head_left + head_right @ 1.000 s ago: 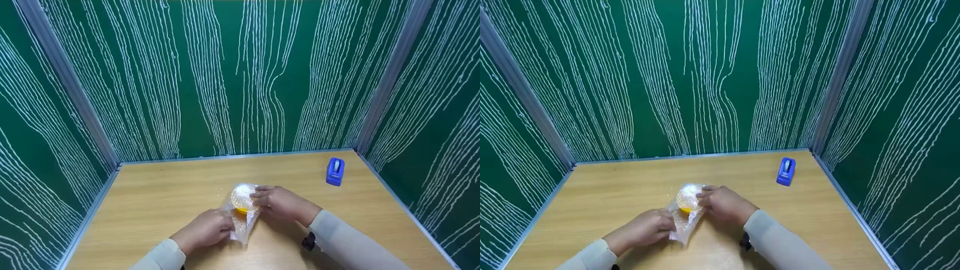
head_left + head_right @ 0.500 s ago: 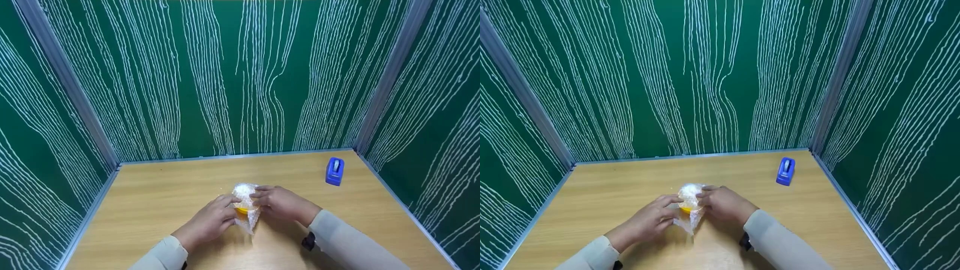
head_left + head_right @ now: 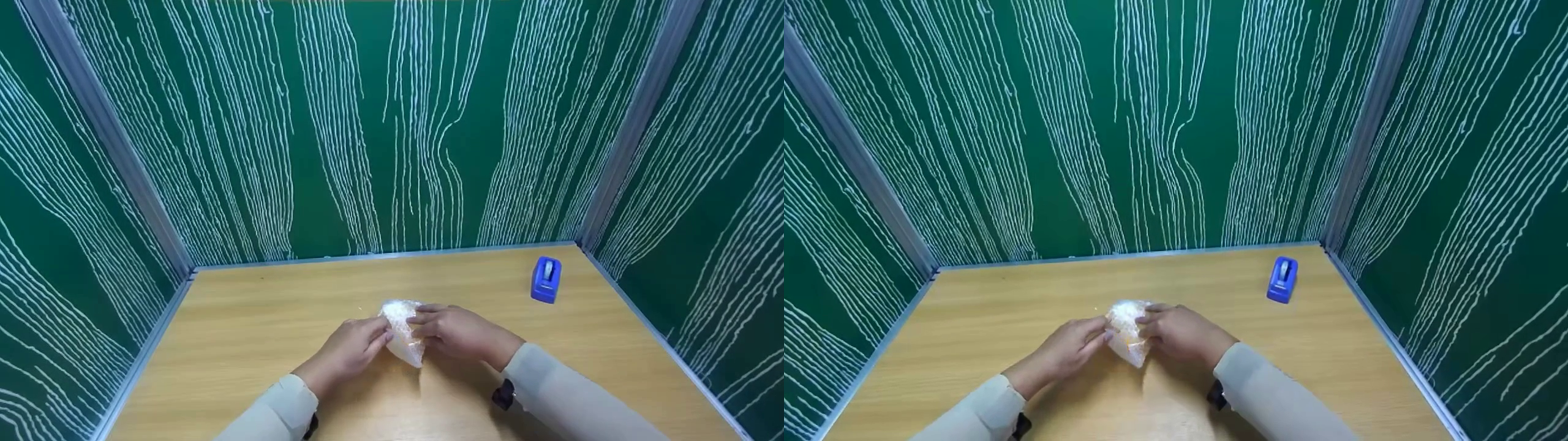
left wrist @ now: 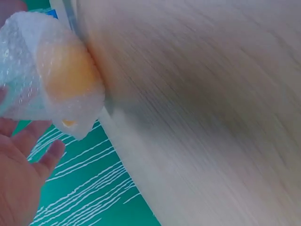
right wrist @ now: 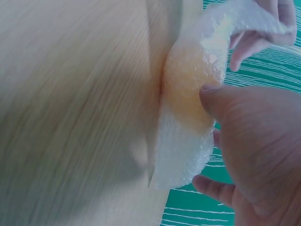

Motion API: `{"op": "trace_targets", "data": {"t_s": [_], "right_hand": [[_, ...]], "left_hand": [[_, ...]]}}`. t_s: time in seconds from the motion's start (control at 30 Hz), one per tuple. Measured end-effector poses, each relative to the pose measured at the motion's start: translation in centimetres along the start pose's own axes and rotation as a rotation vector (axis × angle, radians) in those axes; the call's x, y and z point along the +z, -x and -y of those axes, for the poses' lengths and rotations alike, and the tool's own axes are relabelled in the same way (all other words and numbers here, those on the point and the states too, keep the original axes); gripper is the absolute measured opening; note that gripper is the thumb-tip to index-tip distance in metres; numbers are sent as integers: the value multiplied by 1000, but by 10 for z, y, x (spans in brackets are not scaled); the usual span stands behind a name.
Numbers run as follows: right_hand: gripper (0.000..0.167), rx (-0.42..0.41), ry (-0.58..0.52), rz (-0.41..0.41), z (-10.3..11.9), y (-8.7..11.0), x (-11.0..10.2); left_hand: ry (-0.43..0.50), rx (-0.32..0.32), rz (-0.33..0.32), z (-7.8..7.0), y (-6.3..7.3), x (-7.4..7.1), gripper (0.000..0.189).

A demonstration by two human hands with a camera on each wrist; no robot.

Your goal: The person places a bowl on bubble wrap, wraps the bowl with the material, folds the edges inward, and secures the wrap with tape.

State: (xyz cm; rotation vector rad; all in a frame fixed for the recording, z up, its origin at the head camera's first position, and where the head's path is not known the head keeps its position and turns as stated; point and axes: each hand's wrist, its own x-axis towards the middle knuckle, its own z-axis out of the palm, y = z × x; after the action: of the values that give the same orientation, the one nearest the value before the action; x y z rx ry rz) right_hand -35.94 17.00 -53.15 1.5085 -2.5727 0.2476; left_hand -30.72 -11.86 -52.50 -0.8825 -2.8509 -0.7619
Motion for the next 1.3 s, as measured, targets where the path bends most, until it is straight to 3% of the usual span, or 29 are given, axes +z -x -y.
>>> {"op": "trace_targets", "data": {"t_s": [0.23, 0.67, 1.3], "right_hand": [[28, 12, -6, 26, 0, -2, -2], [32, 35, -8, 43, 0, -3, -1], [27, 45, 26, 19, 1, -3, 2]], "left_hand": [[-1, -78, -107, -3, -14, 1, 25], [130, -209, -125, 0, -25, 2, 18], [128, -340, -205, 6, -45, 11, 14]]}}
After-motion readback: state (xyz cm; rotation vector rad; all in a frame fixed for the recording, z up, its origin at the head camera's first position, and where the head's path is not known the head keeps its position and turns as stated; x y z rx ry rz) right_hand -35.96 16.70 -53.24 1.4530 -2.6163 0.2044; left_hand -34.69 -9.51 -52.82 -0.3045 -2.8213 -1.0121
